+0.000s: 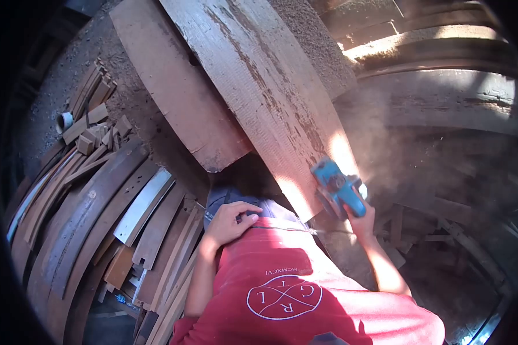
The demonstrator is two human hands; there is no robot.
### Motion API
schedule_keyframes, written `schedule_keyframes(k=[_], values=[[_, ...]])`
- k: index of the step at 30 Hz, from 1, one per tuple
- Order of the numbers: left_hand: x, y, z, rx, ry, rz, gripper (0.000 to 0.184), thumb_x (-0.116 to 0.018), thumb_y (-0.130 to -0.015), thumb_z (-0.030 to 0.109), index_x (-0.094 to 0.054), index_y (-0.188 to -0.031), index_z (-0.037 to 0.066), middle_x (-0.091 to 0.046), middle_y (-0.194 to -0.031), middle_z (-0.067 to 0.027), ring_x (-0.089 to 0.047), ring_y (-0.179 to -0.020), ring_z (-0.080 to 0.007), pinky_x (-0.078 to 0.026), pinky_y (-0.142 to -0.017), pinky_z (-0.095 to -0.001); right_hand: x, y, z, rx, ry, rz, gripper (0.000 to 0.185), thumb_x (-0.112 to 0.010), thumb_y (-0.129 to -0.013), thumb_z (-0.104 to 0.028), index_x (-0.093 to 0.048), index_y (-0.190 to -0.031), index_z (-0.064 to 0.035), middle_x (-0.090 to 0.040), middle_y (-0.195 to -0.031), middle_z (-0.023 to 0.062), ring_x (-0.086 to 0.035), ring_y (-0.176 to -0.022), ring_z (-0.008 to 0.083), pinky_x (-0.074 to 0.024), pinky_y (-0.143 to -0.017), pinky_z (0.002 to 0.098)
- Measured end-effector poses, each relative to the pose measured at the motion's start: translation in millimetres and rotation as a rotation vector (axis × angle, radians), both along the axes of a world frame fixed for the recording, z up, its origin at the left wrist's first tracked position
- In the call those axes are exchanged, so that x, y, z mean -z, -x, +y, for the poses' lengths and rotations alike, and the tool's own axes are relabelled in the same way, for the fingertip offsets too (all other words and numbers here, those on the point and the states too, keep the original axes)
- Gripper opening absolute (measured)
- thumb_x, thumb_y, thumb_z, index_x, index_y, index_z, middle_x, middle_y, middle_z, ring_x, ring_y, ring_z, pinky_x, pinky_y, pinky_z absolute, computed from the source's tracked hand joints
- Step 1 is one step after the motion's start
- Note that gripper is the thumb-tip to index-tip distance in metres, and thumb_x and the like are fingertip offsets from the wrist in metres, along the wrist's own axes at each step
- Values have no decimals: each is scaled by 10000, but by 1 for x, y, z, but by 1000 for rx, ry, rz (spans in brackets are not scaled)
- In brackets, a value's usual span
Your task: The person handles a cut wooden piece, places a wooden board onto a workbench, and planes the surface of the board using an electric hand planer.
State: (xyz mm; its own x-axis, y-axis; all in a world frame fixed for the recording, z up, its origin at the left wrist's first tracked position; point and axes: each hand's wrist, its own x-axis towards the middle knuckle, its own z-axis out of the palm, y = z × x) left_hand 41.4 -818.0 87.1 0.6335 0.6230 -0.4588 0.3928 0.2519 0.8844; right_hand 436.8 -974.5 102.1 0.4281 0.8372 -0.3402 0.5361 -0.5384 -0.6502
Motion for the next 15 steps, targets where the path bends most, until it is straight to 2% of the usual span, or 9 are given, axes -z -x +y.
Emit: schedule_keyframes(k=[2,3,4,6,7,9,10,12,15], values=[[-2,10,9,-82,120,65,260,-752,-917,184,-782,-1139,53,-719,-802,-113,-637,-674,-145,-499,-661,-314,-5,20,71,-40,-24,-17,587,-841,-878,-110,-669,-1436,-168,-781,-1026,213,-755,-917,151,-555,-787,324],[5,16,8,-180,200,34,248,-751,-920,175,-790,-1140,66,-637,-679,-56,-559,-613,-113,-459,-623,-302,-2,29,109,-51,-32,-38,590,-843,-870,-123,-673,-1431,-190,-773,-1004,218,-762,-875,186,-553,-770,325],[6,23,14,-197,187,39,248,-751,-920,175,-790,-1140,66,-637,-679,-56,-559,-613,-113,-459,-623,-302,3,39,148,-66,-42,-53,593,-845,-863,-136,-676,-1426,-212,-764,-981,224,-769,-832,221,-550,-753,327],[4,39,32,-199,102,97,271,-736,-946,187,-780,-1173,45,-577,-696,37,-529,-667,-55,-439,-664,-256,13,57,225,-92,-55,-31,570,-837,-855,-193,-692,-1404,-245,-757,-952,230,-767,-837,331,-567,-761,376],[1,44,41,-222,147,110,280,-726,-949,207,-780,-1173,47,-578,-694,34,-499,-674,-60,-416,-654,-257,16,66,261,-107,-69,-22,570,-837,-855,-193,-692,-1404,-245,-757,-952,230,-767,-837,331,-567,-761,376],[3,53,58,-296,156,93,257,-731,-949,194,-786,-1159,58,-520,-664,38,-456,-647,-59,-399,-627,-263,22,85,329,-173,-113,-145,551,-828,-837,-230,-711,-1374,-268,-744,-938,244,-740,-866,413,-575,-781,450],[5,58,67,-351,181,72,234,-736,-948,182,-792,-1145,68,-463,-635,43,-412,-619,-59,-382,-601,-269,21,97,364,-184,-116,-139,551,-828,-837,-230,-711,-1374,-268,-744,-938,244,-740,-866,413,-575,-781,450],[7,67,90,-374,181,53,236,-727,-956,180,-790,-1153,66,-465,-643,55,-402,-624,-52,-369,-601,-261,17,121,433,-170,-74,-159,552,-833,-828,-160,-711,-1365,-187,-743,-1066,262,-742,-1007,418,-571,-864,431],[7,82,129,-371,204,44,242,-720,-959,187,-789,-1152,58,-490,-643,48,-412,-624,-45,-361,-601,-257,18,150,531,-176,-124,-183,406,-830,-816,-228,-776,-1206,-134,-743,-1031,274,-727,-1002,445,-578,-859,480]])
